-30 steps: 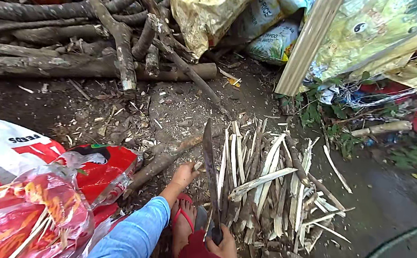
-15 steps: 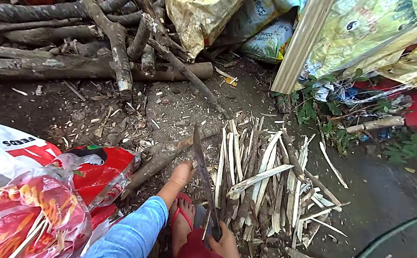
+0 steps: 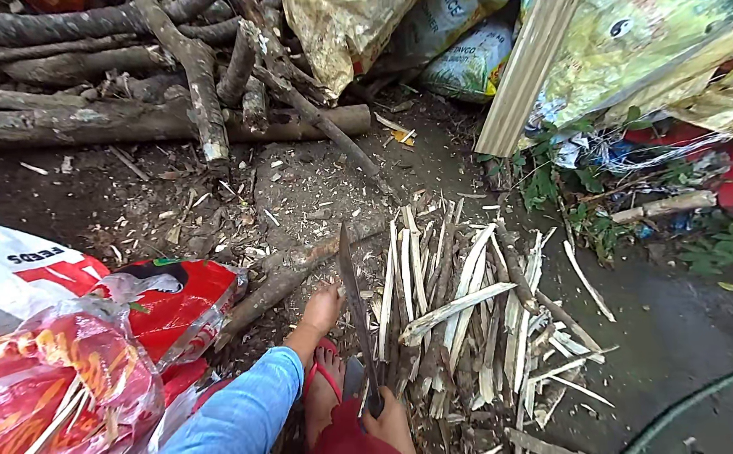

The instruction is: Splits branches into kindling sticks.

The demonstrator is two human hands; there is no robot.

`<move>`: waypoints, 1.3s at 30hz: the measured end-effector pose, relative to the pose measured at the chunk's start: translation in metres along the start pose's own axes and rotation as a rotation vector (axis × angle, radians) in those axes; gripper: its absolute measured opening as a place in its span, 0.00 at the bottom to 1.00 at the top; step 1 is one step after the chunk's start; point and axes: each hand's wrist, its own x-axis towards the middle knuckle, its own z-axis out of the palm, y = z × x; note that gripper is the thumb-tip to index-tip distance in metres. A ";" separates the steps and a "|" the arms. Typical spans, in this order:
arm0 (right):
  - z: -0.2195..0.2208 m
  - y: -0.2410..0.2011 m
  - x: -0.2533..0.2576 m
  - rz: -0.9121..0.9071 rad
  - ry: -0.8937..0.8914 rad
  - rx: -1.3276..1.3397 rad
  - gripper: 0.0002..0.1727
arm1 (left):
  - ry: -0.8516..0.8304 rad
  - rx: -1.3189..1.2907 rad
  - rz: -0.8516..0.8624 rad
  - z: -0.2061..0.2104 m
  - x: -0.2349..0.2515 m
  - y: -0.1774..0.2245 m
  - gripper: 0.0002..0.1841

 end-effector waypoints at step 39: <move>0.005 0.002 0.006 -0.306 0.470 0.307 0.23 | 0.218 -0.279 -0.202 -0.074 -0.070 -0.052 0.36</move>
